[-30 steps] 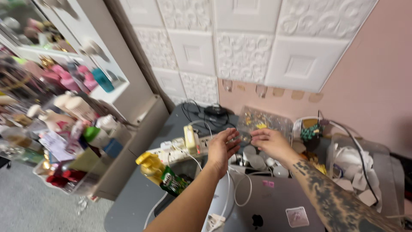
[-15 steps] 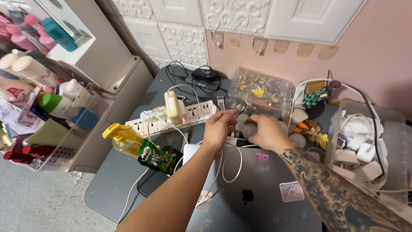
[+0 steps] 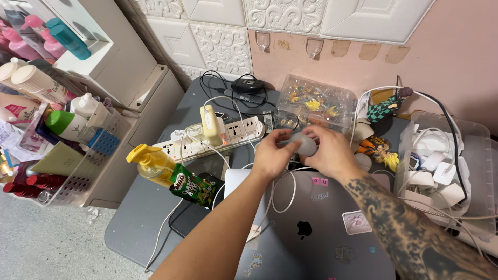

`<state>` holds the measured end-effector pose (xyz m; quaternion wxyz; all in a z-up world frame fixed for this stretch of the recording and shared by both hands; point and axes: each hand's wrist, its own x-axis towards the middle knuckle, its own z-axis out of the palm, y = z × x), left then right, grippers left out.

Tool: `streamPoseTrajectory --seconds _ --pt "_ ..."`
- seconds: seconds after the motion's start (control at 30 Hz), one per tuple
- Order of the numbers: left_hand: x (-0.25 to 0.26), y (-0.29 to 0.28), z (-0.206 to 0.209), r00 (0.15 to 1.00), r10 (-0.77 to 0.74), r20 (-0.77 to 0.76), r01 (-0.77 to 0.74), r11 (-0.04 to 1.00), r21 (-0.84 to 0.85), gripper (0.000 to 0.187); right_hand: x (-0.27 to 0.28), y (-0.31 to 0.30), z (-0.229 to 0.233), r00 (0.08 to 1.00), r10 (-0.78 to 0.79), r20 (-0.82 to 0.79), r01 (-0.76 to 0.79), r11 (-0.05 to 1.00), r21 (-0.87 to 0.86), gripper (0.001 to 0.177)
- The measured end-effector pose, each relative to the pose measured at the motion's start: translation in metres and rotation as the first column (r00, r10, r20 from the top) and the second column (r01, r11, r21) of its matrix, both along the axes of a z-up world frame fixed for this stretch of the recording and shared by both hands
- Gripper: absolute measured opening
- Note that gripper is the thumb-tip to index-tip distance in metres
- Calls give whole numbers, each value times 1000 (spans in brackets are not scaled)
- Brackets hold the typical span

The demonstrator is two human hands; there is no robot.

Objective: The person repeatedly picks up small LED light bulbs from a desk and screws them into empty sockets mounted on a vanity mirror frame. The person handles the bulbs one at a time, moving between the desk and the mirror to install each bulb.

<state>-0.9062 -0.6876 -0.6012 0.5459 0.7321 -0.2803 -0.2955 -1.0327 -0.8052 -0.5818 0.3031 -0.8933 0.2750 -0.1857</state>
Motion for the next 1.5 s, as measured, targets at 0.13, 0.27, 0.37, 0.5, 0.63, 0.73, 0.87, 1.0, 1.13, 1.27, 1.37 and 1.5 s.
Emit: streamPoseTrajectory --seconds 0.13,0.27,0.37,0.5,0.63,0.73,0.87,1.0,1.13,1.27,1.37,1.5 --pt "-4 -2 10 984 -121 131 100 983 155 68 1 17 4 978 44 203 -28 996 -81 72" --pt "-6 -1 12 971 -125 203 78 972 223 64 1 27 1 953 61 297 -60 998 -14 75" --pt "-1 0 10 991 -63 116 47 990 135 58 2 20 -9 987 -21 161 2 993 115 66" --pt "3 -3 9 975 17 -223 -7 999 44 55 2 1 -26 990 -68 126 11 911 411 47" --pt "5 -5 8 964 16 -265 1 998 65 54 -3 -11 -38 949 -44 313 -176 749 639 40" --pt "6 -5 2 966 5 -260 7 999 44 47 -5 -17 -42 951 -129 281 -132 653 746 35" --pt "10 -6 -6 954 -63 -295 51 998 -49 45 -6 -23 -41 946 -220 238 -78 559 826 31" --pt "11 -5 -6 934 -52 -354 19 995 -97 46 -5 -22 -36 934 -252 254 -111 473 874 25" --pt "1 -2 3 965 -64 -254 14 981 -194 49 -3 -10 -26 904 -339 261 -100 425 899 16" --pt "-5 6 13 975 -138 -175 68 931 -358 52 -2 4 -18 881 -429 201 -55 329 943 17" --pt "-3 18 24 968 -203 -150 129 909 -395 53 -4 10 -7 872 -458 171 -25 307 951 19" --pt "7 30 56 958 -127 -257 56 963 -265 50 13 25 23 799 -541 264 -98 315 944 22"
